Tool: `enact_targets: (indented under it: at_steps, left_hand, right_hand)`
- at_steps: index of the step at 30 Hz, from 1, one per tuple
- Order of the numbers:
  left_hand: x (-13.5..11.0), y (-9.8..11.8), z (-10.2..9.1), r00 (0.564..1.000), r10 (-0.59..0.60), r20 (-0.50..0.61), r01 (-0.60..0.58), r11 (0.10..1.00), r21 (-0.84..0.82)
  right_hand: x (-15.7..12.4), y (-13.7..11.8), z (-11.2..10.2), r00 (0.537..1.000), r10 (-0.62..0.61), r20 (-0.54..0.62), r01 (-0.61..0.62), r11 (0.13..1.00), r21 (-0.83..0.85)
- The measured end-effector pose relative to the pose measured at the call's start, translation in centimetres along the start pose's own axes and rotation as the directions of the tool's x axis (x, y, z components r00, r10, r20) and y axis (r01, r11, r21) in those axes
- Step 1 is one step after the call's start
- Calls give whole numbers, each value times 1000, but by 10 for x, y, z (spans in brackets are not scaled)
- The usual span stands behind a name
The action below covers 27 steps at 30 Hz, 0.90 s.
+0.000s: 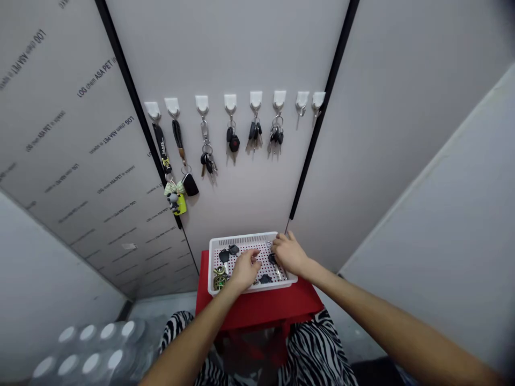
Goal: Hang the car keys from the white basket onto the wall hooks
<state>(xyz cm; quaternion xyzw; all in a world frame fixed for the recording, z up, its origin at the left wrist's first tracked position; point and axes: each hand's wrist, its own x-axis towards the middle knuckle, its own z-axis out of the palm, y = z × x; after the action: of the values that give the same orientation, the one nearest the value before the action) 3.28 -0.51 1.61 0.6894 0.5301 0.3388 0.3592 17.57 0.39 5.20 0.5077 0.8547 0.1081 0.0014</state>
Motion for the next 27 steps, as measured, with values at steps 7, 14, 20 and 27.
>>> enact_targets:
  at_steps: [7,14,20,27]
  left_hand:
    - [1,-7,4,997,-55,60,61,993,-96]
    - [6,2,3,920,-320,227,391,789,-474]
    - [8,11,1,912,-279,300,406,519,-752]
    - [12,14,5,949,-311,49,216,529,-821]
  right_hand:
    - [0,-6,4,999,-52,-2,52,999,0]
    - [-4,-13,-2,996,34,-88,-7,957,290]
    - [-6,-21,0,963,-4,-269,140,860,490]
    - [-12,-26,-5,924,33,-380,211,785,582]
